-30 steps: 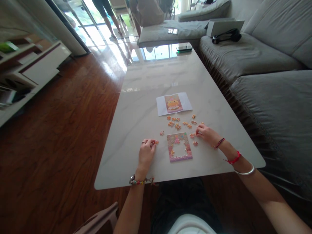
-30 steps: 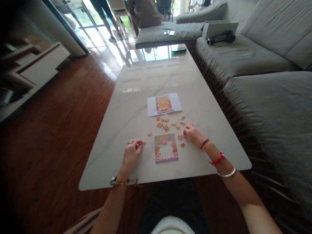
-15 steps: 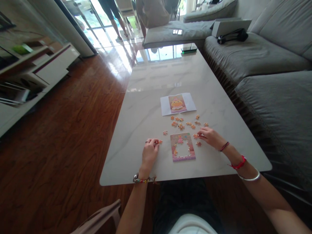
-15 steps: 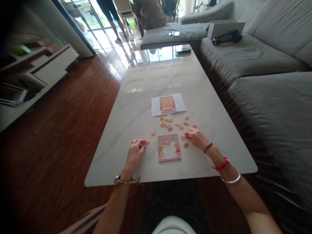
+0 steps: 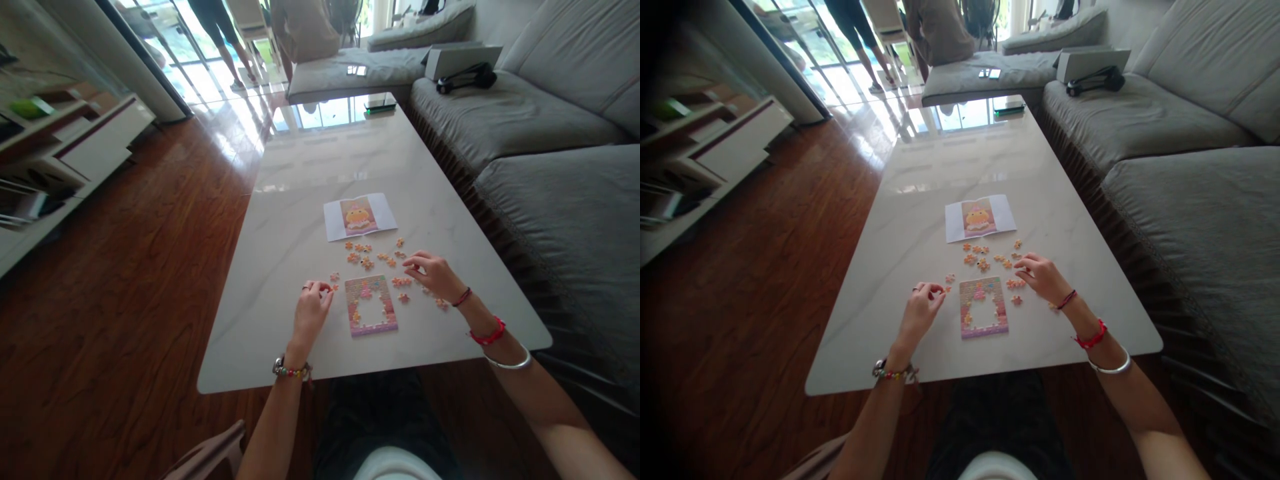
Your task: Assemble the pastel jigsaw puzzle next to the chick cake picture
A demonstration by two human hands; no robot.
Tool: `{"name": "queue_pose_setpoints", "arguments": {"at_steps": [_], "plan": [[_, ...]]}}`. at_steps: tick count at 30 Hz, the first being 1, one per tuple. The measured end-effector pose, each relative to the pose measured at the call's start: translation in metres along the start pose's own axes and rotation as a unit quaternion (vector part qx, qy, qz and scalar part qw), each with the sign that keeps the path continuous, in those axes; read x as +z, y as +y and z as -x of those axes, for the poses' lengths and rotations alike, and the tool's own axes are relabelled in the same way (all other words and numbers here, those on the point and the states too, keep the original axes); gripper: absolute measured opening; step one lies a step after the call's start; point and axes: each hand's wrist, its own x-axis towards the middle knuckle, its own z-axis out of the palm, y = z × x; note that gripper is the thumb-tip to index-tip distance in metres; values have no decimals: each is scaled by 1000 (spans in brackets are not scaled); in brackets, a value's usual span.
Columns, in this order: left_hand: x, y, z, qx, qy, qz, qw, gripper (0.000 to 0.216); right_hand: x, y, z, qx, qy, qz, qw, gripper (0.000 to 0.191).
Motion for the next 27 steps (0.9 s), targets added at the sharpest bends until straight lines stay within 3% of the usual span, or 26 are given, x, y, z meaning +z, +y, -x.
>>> {"name": "queue_pose_setpoints", "arguments": {"at_steps": [4, 8, 12, 18, 23, 27], "plan": [[21, 62, -11, 126, -28, 38, 991, 11, 5, -11, 8, 37, -39, -129, 990, 32], [48, 95, -17, 190, -74, 26, 979, 14, 17, -6, 13, 67, -26, -146, 987, 17], [51, 78, -25, 138, -49, 10, 989, 22, 23, 9, 9, 88, -25, -92, 992, 12], [31, 42, -30, 70, -29, -22, 997, 21, 29, 15, -1, 50, -9, 53, 997, 7], [22, 13, -34, -5, 18, -60, 998, 23, 17, 0, -10, 42, 13, 19, 999, 10], [23, -4, -36, -29, -1, -67, 997, 14, 27, -18, -23, 6, -9, -12, 1000, 8]]}}
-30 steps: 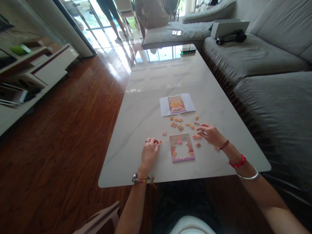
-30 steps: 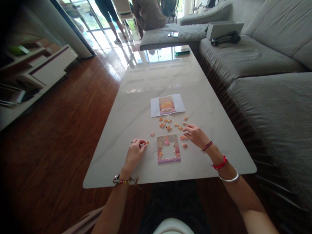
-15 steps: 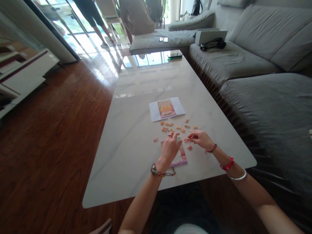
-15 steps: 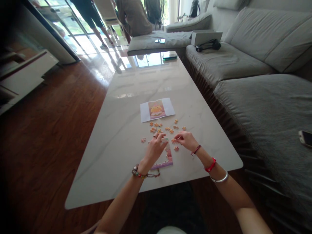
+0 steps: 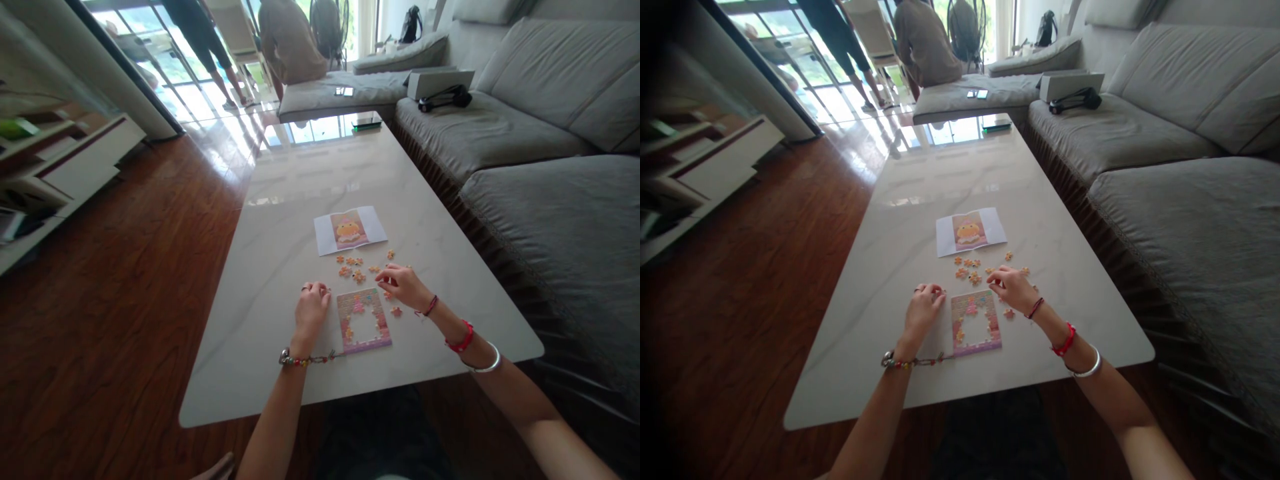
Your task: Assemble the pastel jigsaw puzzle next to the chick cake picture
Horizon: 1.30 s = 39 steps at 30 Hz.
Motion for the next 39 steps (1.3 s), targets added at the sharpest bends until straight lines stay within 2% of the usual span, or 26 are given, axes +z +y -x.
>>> {"name": "queue_pose_setpoints", "arguments": {"at_steps": [7, 11, 19, 25, 30, 34, 39], "plan": [[-2, -2, 13, -4, -5, 34, 999, 8, 61, -32, -31, -64, -101, 12, 993, 13], [-3, -7, 20, 4, 7, 58, 998, 10, 78, -40, -43, -82, -120, 45, 988, 15], [4, -16, 22, 13, 28, 137, 990, 22, 93, -47, -50, -74, -162, 87, 980, 13], [2, -16, 24, 14, 35, 123, 992, 20, 96, -51, -51, -49, -176, 95, 978, 15], [-1, -15, 27, 1, 22, 124, 992, 18, 92, -54, -46, -51, -164, 125, 977, 19], [-2, -14, 26, -14, 17, 140, 990, 17, 91, -54, -45, -55, -156, 111, 980, 19], [-3, -13, 24, -26, 15, 156, 987, 15, 91, -52, -49, -25, -169, 68, 983, 18]]}}
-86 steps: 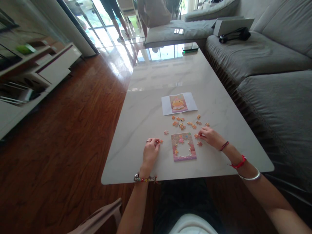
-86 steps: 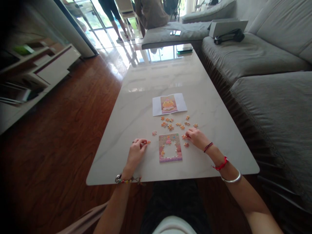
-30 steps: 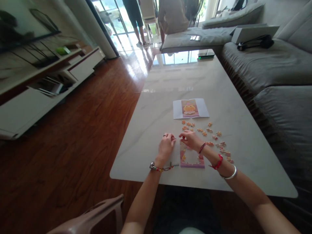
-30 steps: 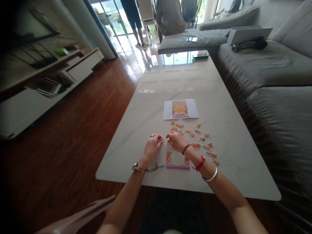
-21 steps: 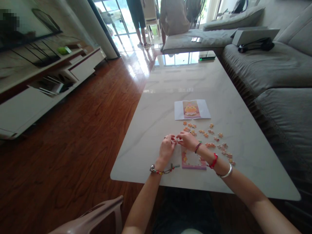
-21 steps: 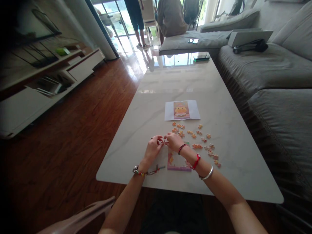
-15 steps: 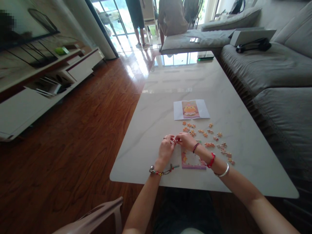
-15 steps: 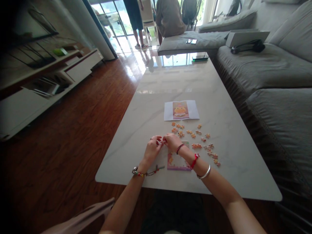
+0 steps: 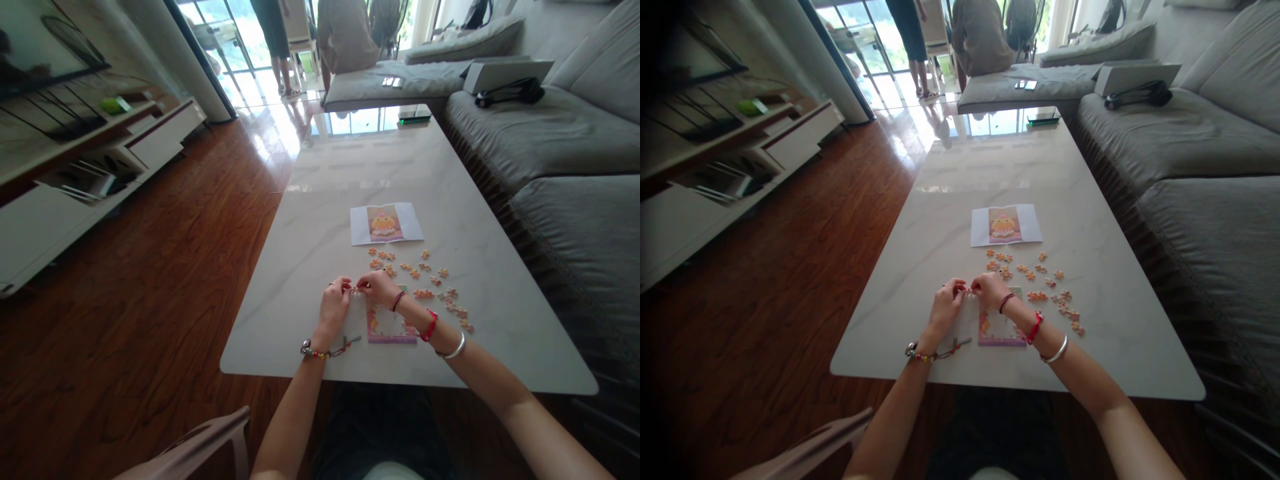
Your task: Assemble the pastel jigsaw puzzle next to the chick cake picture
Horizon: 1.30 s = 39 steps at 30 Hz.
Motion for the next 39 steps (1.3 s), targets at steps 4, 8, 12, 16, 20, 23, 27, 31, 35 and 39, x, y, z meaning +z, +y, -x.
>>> {"name": "queue_pose_setpoints", "arguments": {"at_steps": [4, 8, 12, 16, 20, 23, 27, 31, 35, 39], "plan": [[0, 0, -2, -2, -2, 0, 1000, 16, -2, -1, 1, 3, 5, -13, 1000, 18], [1, 0, -3, 2, -2, -15, 1000, 14, -2, 0, 1, 1, 12, -10, 1000, 18], [1, 2, -4, 5, 0, -29, 1000, 15, 2, 1, 0, 0, 26, -6, 1000, 16], [-2, 7, -7, 8, 1, 2, 1000, 15, -1, 4, -1, 12, 30, -62, 998, 13], [-3, 13, -9, 18, 2, 20, 1000, 15, -11, 10, 3, 30, 29, -113, 993, 12], [-2, 18, -10, 31, -3, 33, 999, 16, -17, 15, 8, 38, 34, -148, 988, 13], [1, 23, -10, 40, -1, 41, 998, 17, -21, 18, 12, 43, 39, -144, 988, 13], [2, 20, -9, 45, 14, 51, 998, 17, -22, 11, 10, 45, 36, -126, 990, 13], [1, 14, -7, 34, 15, 55, 998, 16, -20, 6, 7, 62, 28, -142, 988, 16], [2, 12, -5, 23, 14, 71, 997, 16, -16, 6, 8, 67, 27, -170, 983, 20]]}}
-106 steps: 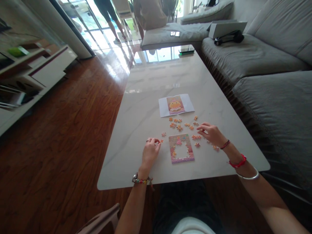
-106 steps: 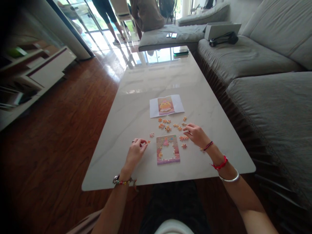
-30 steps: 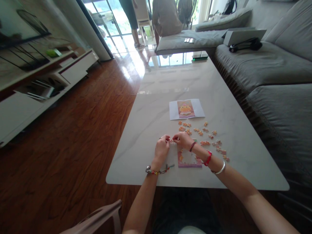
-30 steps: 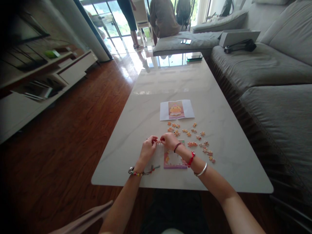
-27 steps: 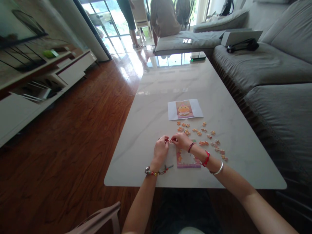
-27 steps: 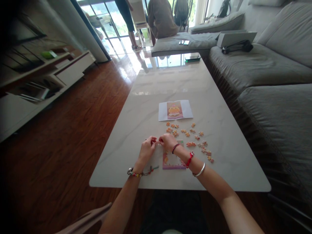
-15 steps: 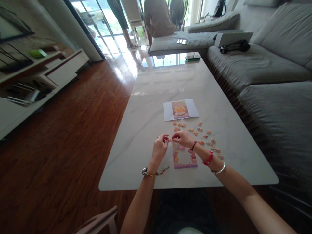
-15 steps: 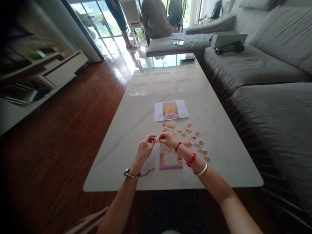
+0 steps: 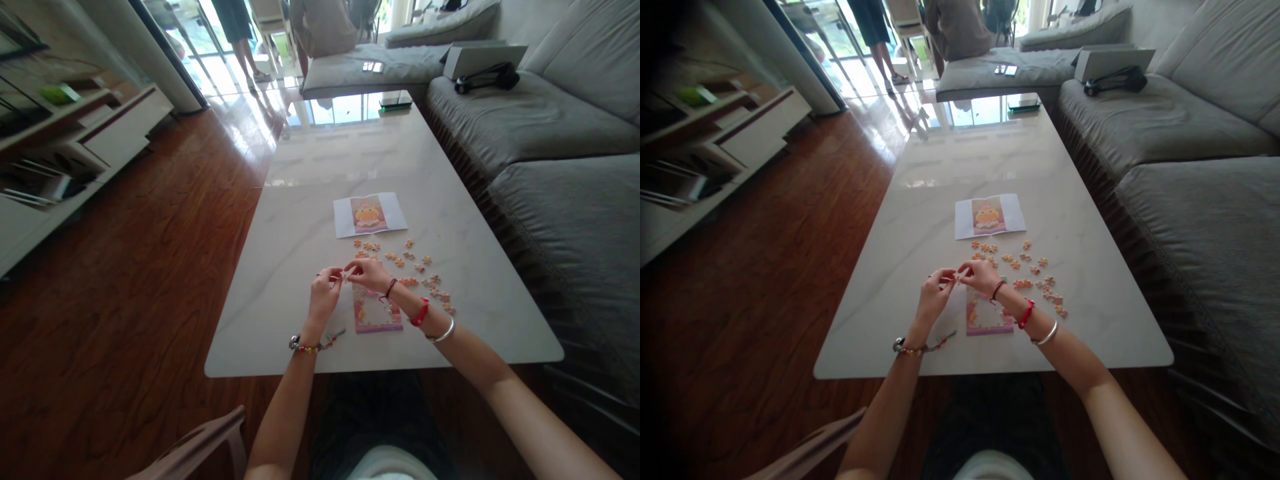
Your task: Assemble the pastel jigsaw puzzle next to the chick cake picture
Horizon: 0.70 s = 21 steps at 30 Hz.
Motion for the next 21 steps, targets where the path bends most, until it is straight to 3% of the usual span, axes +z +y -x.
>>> {"name": "queue_pose_setpoints", "arguments": {"at_steps": [6, 11, 16, 21], "plan": [[2, 4, -4, 7, 22, -9, 1000, 19, -3, -4, -5, -6, 21, 19, 1000, 13], [10, 17, -15, 50, 3, -41, 998, 18, -44, 16, 16, -4, 52, 22, 998, 15], [51, 53, -22, 145, -116, -69, 980, 16, -84, 58, 70, 78, 82, 74, 991, 15], [94, 81, -19, 195, -193, -122, 954, 16, -85, 75, 91, 118, 106, 97, 983, 15]]}}
